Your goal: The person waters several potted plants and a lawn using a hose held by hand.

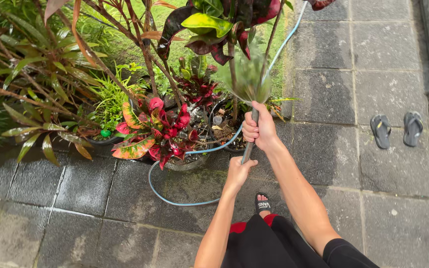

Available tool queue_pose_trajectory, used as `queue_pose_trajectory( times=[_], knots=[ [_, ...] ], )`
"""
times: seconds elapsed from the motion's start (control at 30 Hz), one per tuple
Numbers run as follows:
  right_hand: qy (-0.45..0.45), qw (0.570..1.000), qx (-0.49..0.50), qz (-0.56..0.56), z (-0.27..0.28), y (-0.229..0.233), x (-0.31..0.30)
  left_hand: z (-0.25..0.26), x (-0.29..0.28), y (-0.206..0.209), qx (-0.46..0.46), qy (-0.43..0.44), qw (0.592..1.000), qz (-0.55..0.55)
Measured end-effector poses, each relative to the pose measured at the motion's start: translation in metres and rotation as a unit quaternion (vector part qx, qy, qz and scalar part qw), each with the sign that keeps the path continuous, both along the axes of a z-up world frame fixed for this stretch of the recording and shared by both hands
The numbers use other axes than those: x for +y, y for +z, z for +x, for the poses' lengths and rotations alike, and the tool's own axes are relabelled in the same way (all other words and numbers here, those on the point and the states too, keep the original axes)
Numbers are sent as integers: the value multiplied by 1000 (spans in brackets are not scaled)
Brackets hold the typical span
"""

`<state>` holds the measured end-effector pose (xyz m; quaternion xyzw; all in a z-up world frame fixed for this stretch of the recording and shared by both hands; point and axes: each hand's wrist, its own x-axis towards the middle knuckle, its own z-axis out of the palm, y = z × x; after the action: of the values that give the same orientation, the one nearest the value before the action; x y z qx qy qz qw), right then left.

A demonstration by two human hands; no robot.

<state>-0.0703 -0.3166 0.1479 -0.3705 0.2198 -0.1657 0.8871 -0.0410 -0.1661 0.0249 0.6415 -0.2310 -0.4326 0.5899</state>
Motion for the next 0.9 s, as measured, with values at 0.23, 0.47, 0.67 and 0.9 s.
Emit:
queue_pose_trajectory(
  times=[0.23, 0.47, 0.67, 0.9],
  knots=[
    [20, 998, -30, -54, -11, 5, -6, -15, -17, -6, -27, 46, 999, -9],
    [56, 998, -11, -32, -20, -3, -15, -32, -23, -12, -18, 78, 997, -14],
    [102, 994, 16, 41, -19, -6, -18, -46, -22, -22, -21, 104, 994, -23],
    [203, 975, -24, 88, -17, -30, -19, -62, -15, -35, 8, 132, 991, -17]
  ],
)
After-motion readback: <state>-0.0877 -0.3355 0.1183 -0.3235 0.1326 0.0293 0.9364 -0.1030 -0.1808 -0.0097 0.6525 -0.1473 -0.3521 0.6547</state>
